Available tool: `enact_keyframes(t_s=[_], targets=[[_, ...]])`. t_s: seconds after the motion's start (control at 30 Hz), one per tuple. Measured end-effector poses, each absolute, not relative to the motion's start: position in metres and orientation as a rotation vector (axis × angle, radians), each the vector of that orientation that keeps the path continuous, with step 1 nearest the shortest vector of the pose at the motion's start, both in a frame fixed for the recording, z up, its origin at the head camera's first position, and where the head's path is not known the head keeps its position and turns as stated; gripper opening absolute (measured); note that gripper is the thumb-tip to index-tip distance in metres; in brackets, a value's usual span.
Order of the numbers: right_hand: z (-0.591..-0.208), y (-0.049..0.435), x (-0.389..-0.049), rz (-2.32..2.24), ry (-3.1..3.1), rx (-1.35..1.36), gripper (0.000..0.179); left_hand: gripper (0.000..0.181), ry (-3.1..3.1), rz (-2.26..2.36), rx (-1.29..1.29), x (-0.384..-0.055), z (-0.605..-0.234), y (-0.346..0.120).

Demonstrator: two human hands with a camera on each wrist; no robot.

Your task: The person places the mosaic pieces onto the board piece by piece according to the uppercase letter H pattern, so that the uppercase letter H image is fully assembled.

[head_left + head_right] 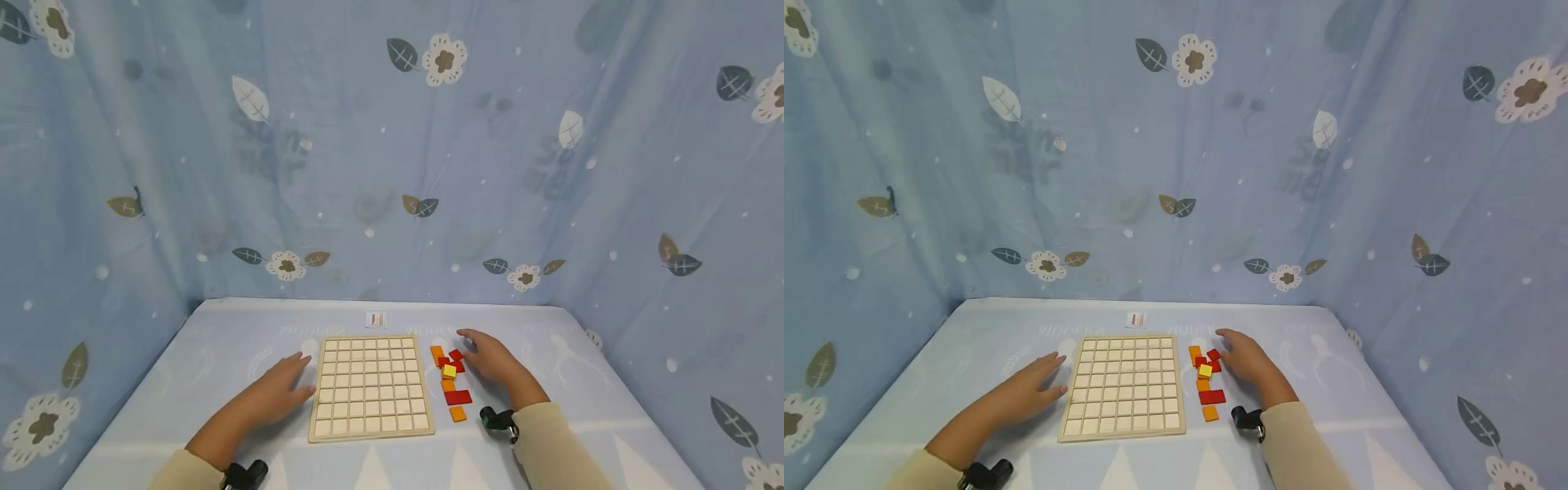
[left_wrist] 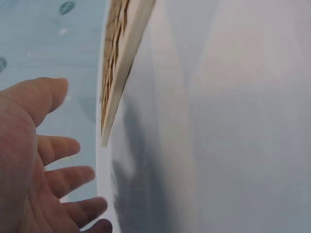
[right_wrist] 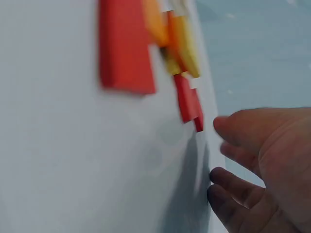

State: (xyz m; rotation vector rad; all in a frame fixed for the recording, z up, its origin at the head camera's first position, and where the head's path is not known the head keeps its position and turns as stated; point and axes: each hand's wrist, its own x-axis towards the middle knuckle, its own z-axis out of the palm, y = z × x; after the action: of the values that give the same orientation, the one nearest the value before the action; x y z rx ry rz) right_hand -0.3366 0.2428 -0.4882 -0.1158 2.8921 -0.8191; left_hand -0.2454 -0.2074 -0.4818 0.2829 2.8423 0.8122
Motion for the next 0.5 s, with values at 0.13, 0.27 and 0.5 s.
enact_keyframes(t_s=[0.13,0.27,0.5], targets=[[-0.498,0.240,-0.337,-1.004,2.821,-0.058,0.051,0.075,2.807,0.934,0.208,-0.239,-0.492,-0.210],[-0.503,0.240,-0.338,-1.129,2.776,-0.066,0.051,0.078,2.804,1.043,0.230,-0.238,-0.496,-0.213],[-0.513,0.245,-0.337,-1.103,2.784,-0.034,0.052,0.094,2.776,0.981,0.325,-0.235,-0.501,-0.212]])
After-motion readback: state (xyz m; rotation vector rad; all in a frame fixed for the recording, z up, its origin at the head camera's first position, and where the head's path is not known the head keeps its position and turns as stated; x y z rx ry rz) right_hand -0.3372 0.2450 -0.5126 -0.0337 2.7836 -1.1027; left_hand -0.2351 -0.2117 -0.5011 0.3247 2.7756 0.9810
